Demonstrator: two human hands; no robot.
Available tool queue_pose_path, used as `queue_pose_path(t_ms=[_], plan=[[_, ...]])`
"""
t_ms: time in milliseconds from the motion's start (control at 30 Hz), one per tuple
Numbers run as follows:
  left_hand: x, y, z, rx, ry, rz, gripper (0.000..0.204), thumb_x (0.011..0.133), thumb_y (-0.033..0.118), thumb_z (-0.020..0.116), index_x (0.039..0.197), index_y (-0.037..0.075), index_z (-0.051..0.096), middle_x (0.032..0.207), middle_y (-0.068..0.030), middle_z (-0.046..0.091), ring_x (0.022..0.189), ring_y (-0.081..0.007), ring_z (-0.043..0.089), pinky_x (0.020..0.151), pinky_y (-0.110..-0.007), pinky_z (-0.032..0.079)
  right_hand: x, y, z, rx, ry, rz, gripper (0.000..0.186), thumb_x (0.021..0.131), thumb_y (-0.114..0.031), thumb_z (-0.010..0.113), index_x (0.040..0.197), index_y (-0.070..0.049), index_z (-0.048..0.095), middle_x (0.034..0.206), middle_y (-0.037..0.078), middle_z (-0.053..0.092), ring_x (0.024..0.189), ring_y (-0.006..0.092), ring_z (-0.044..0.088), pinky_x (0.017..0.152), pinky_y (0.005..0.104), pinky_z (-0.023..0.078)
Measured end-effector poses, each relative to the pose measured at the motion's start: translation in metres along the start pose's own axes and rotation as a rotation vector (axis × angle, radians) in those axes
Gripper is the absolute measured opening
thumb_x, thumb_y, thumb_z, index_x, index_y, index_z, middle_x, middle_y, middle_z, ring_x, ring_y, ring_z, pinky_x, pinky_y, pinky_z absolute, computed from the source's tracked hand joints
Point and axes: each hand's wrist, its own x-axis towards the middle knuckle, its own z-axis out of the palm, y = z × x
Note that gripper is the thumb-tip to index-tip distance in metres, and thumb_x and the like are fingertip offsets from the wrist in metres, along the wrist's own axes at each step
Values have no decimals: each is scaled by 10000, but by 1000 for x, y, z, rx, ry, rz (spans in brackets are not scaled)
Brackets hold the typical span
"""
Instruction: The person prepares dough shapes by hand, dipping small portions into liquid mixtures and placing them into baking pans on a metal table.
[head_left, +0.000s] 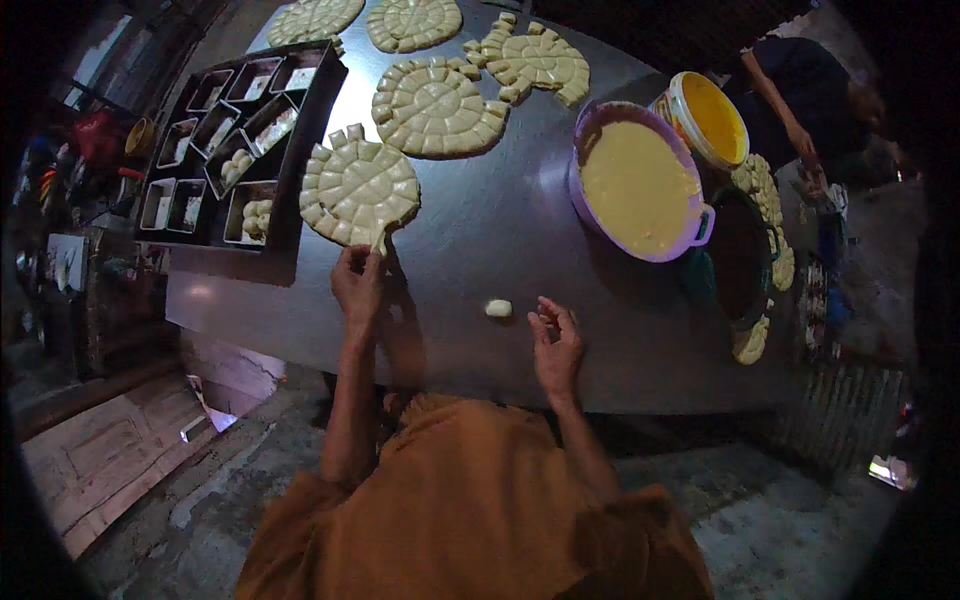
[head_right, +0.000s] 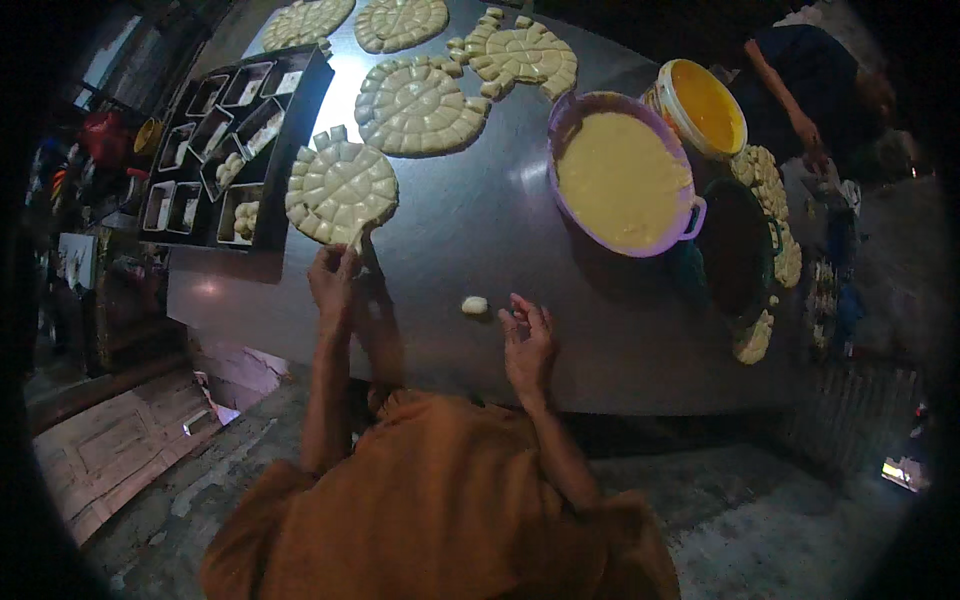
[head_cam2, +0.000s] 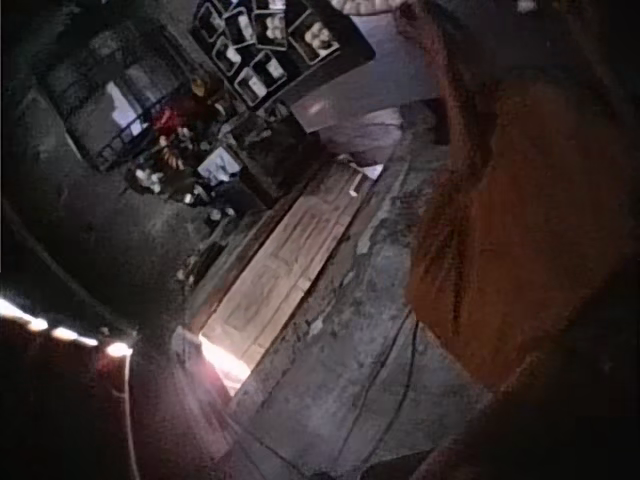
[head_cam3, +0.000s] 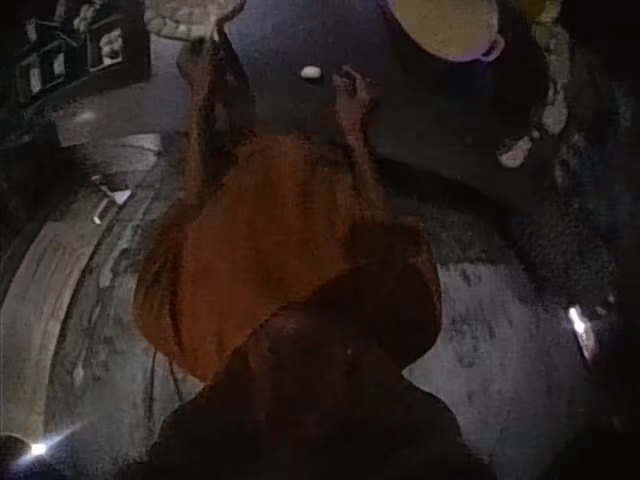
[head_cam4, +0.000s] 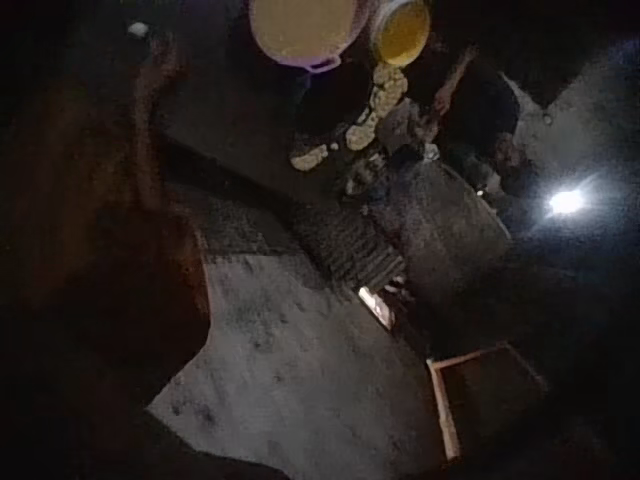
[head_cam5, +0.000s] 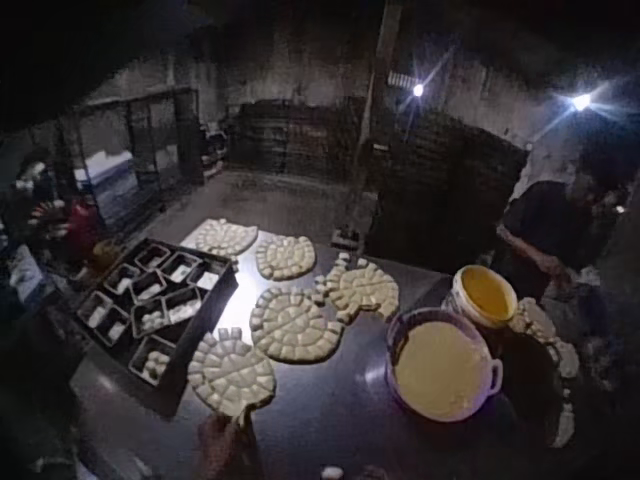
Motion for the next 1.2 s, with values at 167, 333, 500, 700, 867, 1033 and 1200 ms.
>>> queue_pose_path(t_ms=[167,333,500,700,867,1033,1200], plan=[[-65,56,-10,-487,-153,-311,171,944,140,671,1040,11,613,950,-50,631,822,-126,602,747,-278,500,10,-35,53,536,-430,84,317,972,-128,664,1256,5,618,1147,56,655,963,114,626,841,275,527],[-122,97,6,-476,-296,-248,158,959,137,658,1055,20,614,961,-49,649,872,-121,617,772,-270,501,23,-61,63,987,-716,435,389,963,-243,692,1214,51,641,1048,63,700,864,115,646,814,274,534],[-138,93,24,-327,-453,-162,235,995,198,613,1140,13,600,1012,-86,665,885,-142,623,796,-302,514,29,-48,24,609,-515,140,271,954,-197,692,1109,25,703,976,49,715,840,132,676,794,276,540],[-160,128,50,-38,-153,314,448,993,312,578,1326,16,538,1269,-207,628,1152,-319,615,1014,-419,455,19,-46,-21,628,-202,-22,170,933,-83,700,1075,8,684,1071,60,691,981,143,662,824,315,581],[-173,200,91,78,-388,1053,210,879,208,672,984,26,675,1073,-171,672,1018,-324,647,890,-428,493,-8,-49,-78,809,-205,-146,216,935,-116,688,1129,-23,671,1032,58,680,924,157,661,829,311,541],[-196,211,117,-88,-637,1182,158,789,170,728,730,51,641,787,-100,648,704,-259,611,619,-379,460,-16,-13,-126,1104,-299,6,224,946,-140,661,1141,-28,661,1057,51,671,954,152,649,844,311,534],[-207,206,165,-169,-795,981,124,880,133,645,919,20,678,962,-151,698,851,-320,673,762,-407,518,-5,27,-146,1268,-358,108,235,958,-163,634,1153,-33,651,1083,43,661,984,148,637,858,312,527]])
